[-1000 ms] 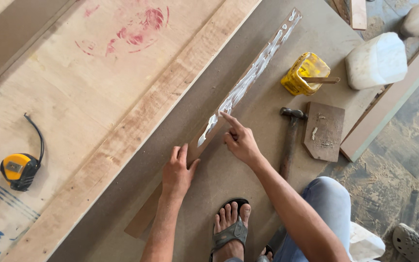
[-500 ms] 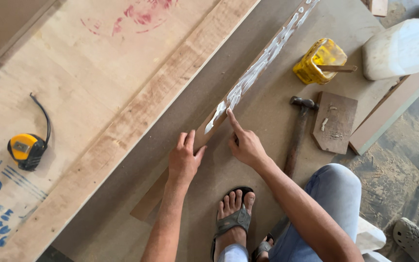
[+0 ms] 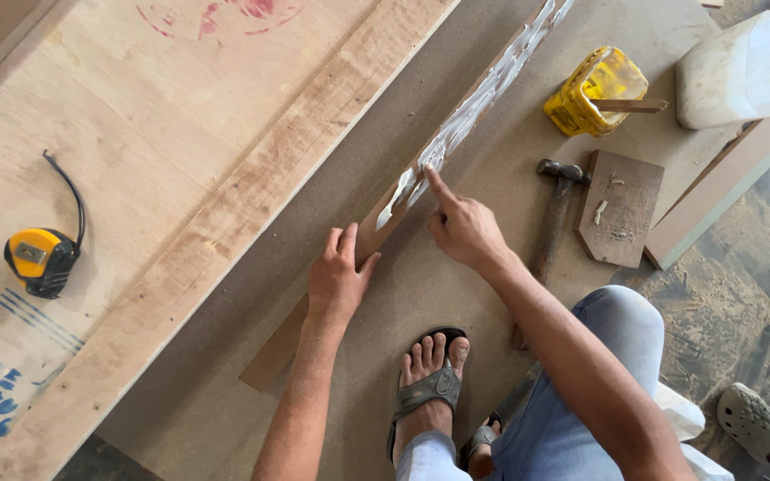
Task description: The person hammers nails into a wooden strip with a hammer and then applies glue to the strip by hand.
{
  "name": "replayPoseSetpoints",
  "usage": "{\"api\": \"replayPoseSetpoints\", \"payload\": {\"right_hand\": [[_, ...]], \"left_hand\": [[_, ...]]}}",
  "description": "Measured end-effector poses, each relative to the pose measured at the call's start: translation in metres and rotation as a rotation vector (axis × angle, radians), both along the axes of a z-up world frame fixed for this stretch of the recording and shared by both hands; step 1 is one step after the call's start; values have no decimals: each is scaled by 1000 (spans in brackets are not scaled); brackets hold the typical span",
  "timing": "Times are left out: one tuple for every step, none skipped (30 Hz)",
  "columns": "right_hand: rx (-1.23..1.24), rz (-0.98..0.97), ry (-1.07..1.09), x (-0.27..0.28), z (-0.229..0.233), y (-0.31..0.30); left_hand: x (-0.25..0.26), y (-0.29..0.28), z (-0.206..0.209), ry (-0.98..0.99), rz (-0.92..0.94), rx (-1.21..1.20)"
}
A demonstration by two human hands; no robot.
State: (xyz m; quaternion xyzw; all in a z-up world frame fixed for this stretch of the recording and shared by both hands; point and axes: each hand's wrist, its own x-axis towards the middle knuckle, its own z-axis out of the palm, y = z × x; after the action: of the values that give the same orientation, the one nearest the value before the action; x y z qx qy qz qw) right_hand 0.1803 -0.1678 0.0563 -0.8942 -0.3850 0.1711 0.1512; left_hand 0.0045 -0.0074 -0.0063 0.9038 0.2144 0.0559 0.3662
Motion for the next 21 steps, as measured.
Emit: {"api": "replayPoseSetpoints", "payload": {"right_hand": [[-124,-27,60,-6,-3,2],[-249,-54,120,-12,-5,3],[-126,-16,105,-19,-6,1],[-4,22,90,-29,-7,-2],[118,63,75,-36,-9,-5],[172,42,151,-39,-10,-8],[226,21,228,-41,-11,-10],[280,1,306,-42,-11,-12],[288,-31,306,-41,-11,-12],[296,-62,306,-40,-9,-11],[308,-93,306,-36,-8,-7],[283,-93,280,-31,-7,-2],[256,-100,258,-27,-5,2],[229,-107,236,-24,-5,5],[224,-110,233,-21,-4,8],[218,-113,231,-17,-4,10],[215,-119,227,-16,-4,11],[228,-125,234,-15,-4,11],[245,-135,236,-15,-5,12],[262,-145,238,-16,-5,12],[304,-154,242,-15,-5,9]], "left_hand": [[0,0,0,12,2,-9],[-1,0,1,5,2,5],[0,0,2,-6,3,19],[1,0,2,-17,5,33],[0,0,3,-5,3,46],[0,-1,3,7,1,60],[-1,-1,3,20,-1,75],[-1,0,3,53,-3,78],[-2,1,4,79,-4,83],[-3,1,6,106,-4,87],[-3,3,8,113,-2,82],[-2,5,10,121,-1,77],[-3,5,11,132,-5,69],[-3,6,11,115,-4,80],[-5,6,11,101,-5,90],[-8,5,11,86,-6,99],[-11,5,11,85,-1,106],[-15,5,11,84,4,112],[-18,7,10,78,4,121],[-25,8,10,72,16,126],[-27,9,9,54,18,126]]}}
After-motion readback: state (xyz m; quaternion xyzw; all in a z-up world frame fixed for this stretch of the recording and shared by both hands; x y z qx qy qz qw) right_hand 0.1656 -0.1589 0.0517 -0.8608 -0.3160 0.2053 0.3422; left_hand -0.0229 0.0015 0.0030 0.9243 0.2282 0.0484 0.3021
